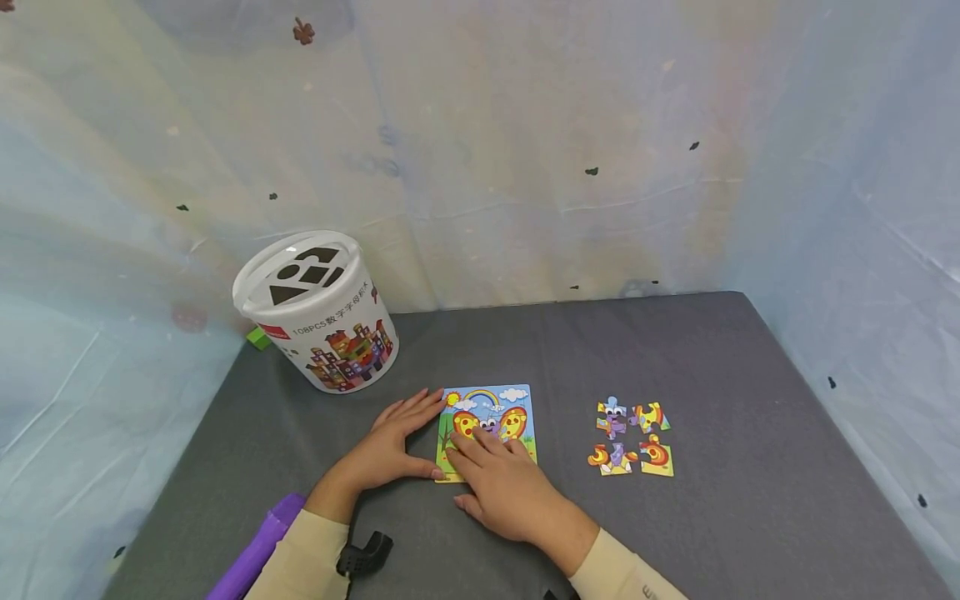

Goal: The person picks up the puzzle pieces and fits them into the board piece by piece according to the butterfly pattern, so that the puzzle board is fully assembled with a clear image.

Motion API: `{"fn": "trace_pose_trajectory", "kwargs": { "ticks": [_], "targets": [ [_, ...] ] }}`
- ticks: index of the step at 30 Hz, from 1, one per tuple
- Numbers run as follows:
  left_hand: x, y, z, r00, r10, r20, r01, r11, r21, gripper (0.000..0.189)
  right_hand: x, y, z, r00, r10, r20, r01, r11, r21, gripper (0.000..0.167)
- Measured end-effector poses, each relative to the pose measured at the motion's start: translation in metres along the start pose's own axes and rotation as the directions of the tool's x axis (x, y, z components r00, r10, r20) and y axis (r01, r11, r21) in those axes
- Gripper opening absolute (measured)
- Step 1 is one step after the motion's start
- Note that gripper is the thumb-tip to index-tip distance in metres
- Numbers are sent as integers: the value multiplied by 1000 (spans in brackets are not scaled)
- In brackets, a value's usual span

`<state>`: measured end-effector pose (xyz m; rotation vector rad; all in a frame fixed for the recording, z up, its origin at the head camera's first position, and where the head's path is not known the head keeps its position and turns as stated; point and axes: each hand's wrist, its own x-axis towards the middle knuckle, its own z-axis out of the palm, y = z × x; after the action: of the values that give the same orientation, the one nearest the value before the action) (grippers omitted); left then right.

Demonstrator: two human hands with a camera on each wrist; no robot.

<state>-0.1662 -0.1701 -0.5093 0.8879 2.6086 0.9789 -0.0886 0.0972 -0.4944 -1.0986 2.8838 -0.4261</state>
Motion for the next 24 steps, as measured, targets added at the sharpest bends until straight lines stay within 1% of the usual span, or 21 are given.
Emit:
{"fn": "trace_pose_trajectory", "kwargs": {
  "ticks": [8,11,16,21,24],
  "targets": [
    [1,0,0,1000,2,0,-2,1000,1,109,1,4,0,1000,-20,-4,20,1000,10,64],
    [0,-1,0,1000,0,3,0,1000,3,110,1,7,1,1000,-17,2,17,999,52,63],
    [1,-1,1,1000,4,4,-4,1000,7,108,2,10,5,1000,14,11,-15,990,142,62],
    [0,-1,1,1000,2,3,-2,1000,-3,108,2,13,6,1000,21,18,-24,984,176,66],
    [0,-2,2,1000,17,-16,-17,1000,-11,108,4,15,7,1000,26,14,-28,979,203,70]
  ]
}}
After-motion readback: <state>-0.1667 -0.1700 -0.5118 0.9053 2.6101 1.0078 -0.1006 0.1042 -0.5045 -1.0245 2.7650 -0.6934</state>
